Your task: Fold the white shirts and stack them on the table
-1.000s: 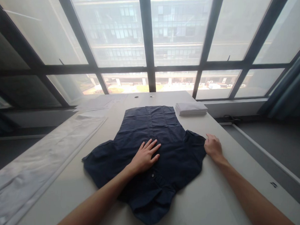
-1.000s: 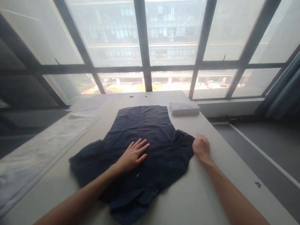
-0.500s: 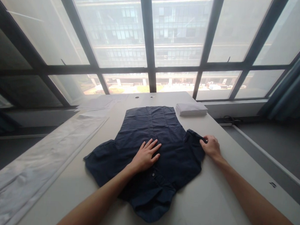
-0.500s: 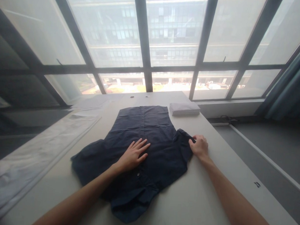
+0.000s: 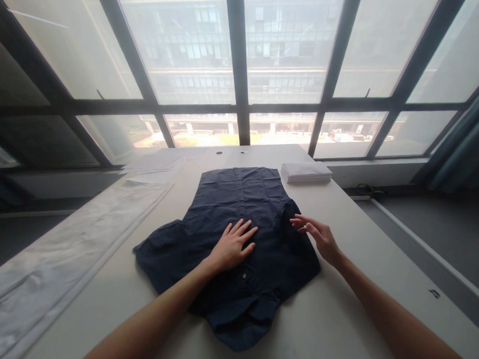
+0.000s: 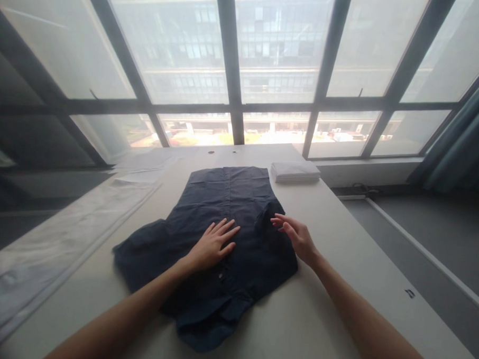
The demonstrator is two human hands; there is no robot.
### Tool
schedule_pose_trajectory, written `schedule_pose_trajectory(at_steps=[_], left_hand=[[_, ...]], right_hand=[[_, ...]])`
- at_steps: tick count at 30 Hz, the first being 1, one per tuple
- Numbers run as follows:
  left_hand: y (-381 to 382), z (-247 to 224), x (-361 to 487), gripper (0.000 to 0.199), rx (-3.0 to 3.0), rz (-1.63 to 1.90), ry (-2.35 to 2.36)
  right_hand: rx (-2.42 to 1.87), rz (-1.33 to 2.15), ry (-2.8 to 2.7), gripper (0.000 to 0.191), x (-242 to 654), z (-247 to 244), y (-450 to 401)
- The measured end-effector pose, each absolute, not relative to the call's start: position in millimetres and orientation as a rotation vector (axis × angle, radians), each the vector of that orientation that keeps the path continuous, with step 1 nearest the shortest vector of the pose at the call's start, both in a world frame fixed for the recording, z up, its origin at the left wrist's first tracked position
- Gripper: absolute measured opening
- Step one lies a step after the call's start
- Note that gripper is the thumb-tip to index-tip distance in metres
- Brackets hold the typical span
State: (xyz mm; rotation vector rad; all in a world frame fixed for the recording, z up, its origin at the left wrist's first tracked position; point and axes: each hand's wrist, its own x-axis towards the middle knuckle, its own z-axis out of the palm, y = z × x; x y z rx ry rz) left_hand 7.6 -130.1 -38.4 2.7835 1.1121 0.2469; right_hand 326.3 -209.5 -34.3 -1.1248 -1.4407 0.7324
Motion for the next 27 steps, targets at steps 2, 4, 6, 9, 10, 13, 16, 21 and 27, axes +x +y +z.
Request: schedule_pose_trajectory(at_steps=[2, 4, 6, 9, 10, 13, 16, 21, 27], left_hand=[[-130.4, -38.3, 7.6, 0.054, 2.786, 0.243, 1.112], [-130.7, -38.2, 7.5, 0.054, 2.787, 0.24, 1.111], [-130.7, -38.4, 7.3, 0.054, 2.786, 0.246, 1.11], [-130.2, -39.2, 7.0, 0.054, 2.788, 0.25, 1.111], [-130.0, -39.5, 6.9, 0.054, 2.789, 0.25, 1.112], [-129.6, -39.8, 6.9, 0.054, 2.789, 0.251, 1.112], [-129.7, -39.3, 7.3, 0.055, 2.791, 0.244, 1.109], [-130.4, -37.8, 7.8, 0.054, 2.789, 0.25, 1.107], [-135.4, -30.6, 10.9, 0.05, 2.84, 0.34, 1.047]], right_hand=[[-1.251, 0.535, -1.435, 0.037, 324.2, -39.0, -207.3], [-1.389, 0.324, -1.462, 0.035, 326.9, -43.8, -203.1], [-1.451, 0.199, -1.541, 0.037, 330.6, -47.2, -199.3], [-1.489, 0.16, -1.748, 0.043, 330.5, -50.3, -197.7], [-1.519, 0.166, -1.84, 0.047, 328.7, -51.3, -198.4], [-1.647, 0.201, -2.117, 0.059, 321.6, -54.6, -201.6], [-1.713, 0.21, -2.239, 0.063, 318.0, -55.5, -203.3], [-1.677, 0.168, -2.152, 0.058, 320.0, -50.6, -201.1], [-1.64, 0.274, -2.236, 0.055, 317.9, -51.6, -200.2]])
